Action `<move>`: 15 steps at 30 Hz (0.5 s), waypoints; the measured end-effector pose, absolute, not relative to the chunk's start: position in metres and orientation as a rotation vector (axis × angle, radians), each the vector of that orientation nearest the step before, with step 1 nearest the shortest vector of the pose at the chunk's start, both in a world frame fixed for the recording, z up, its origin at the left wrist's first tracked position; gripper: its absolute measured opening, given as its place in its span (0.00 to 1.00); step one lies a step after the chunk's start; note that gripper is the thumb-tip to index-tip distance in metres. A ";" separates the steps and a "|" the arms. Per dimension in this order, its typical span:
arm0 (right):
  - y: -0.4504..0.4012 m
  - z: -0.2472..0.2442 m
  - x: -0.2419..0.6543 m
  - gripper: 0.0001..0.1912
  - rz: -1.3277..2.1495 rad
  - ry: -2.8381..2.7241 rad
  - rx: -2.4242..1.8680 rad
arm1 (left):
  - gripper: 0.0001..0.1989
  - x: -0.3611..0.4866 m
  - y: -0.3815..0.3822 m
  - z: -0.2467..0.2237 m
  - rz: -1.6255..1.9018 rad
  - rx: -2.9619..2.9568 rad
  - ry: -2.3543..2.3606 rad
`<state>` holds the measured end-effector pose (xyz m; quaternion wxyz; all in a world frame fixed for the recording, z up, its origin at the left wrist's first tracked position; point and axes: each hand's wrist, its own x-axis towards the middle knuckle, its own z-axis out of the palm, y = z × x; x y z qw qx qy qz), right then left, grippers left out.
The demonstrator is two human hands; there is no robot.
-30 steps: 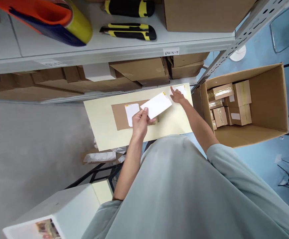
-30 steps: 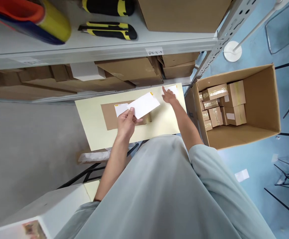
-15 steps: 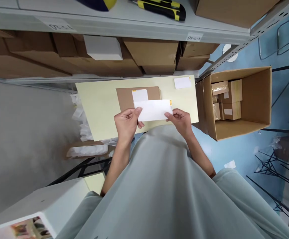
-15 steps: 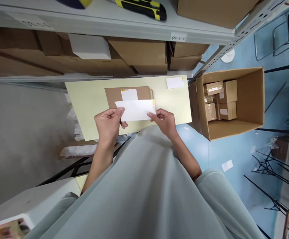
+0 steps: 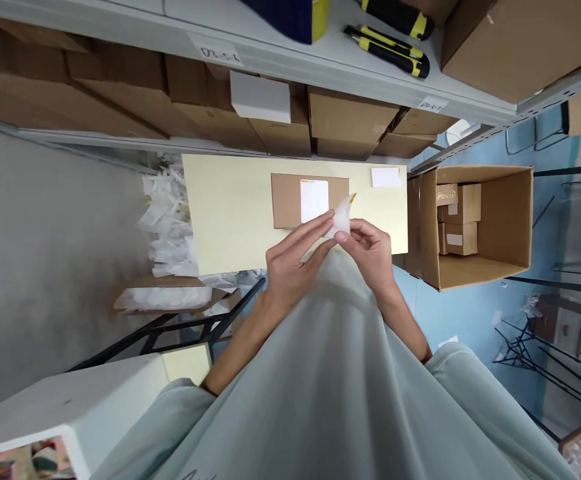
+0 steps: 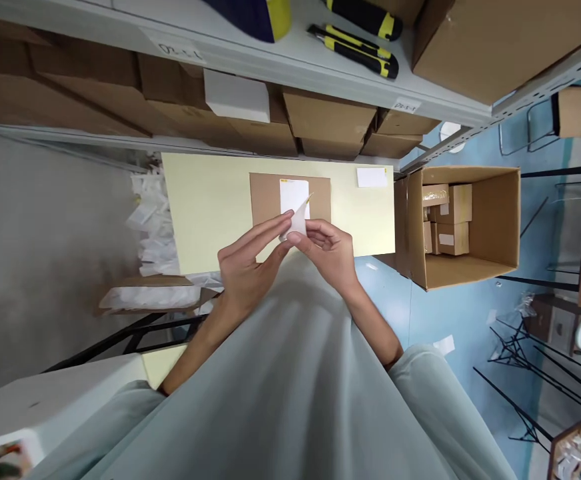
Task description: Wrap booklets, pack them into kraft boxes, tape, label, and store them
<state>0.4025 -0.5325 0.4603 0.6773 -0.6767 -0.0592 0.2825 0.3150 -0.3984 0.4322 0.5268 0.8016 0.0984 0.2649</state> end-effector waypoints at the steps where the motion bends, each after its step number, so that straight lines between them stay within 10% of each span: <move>1: -0.531 0.463 0.400 0.23 0.647 -0.153 -1.496 | 0.14 0.313 -0.396 0.432 0.647 1.905 0.253; 15: -0.523 0.476 0.390 0.16 0.661 -0.333 -1.559 | 0.11 0.301 -0.375 0.439 0.669 1.818 0.302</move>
